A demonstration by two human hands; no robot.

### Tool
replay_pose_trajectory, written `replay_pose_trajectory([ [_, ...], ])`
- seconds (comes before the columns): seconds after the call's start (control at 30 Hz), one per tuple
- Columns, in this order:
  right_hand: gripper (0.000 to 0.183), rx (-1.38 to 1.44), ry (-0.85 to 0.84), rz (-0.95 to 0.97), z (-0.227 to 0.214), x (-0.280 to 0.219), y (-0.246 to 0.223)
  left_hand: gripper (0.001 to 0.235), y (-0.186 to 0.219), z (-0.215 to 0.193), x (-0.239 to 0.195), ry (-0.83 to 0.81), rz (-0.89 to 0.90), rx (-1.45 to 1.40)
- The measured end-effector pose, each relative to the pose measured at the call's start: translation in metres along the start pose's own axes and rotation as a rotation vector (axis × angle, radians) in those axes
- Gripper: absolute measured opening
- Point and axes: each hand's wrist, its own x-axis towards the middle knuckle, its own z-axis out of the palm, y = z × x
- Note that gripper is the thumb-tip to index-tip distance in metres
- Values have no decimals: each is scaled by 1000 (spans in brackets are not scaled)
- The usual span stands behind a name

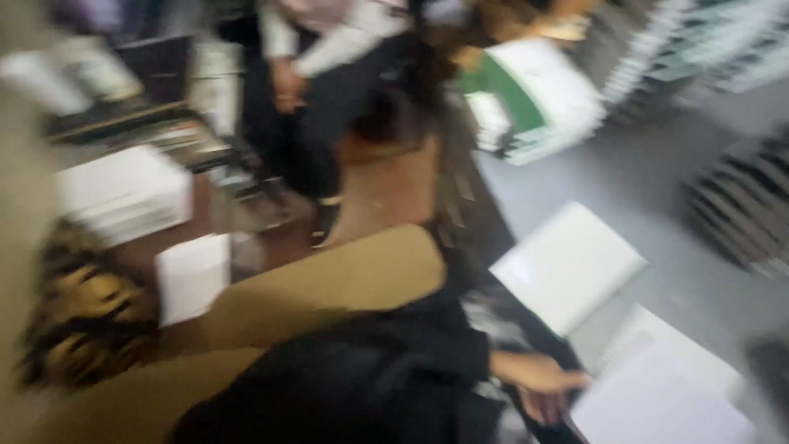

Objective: Assembling and inspecting notebooks by aligning covers with paper stacks and stacking the finished products.

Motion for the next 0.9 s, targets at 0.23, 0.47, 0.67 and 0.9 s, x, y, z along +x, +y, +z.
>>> replay_pose_trajectory([
  [0.23,43,253,421,161,9,-106,-33,42,-100,24,67,-147,-352,114],
  [0.47,78,284,519,396,50,-116,-126,23,-26,33,38,168,-406,632],
  [0.67,62,412,289,91,51,-110,-99,64,74,114,-9,407,-194,1230],
  [0.9,68,196,325,50,61,-119,-117,66,-8,99,62,207,-33,193],
])
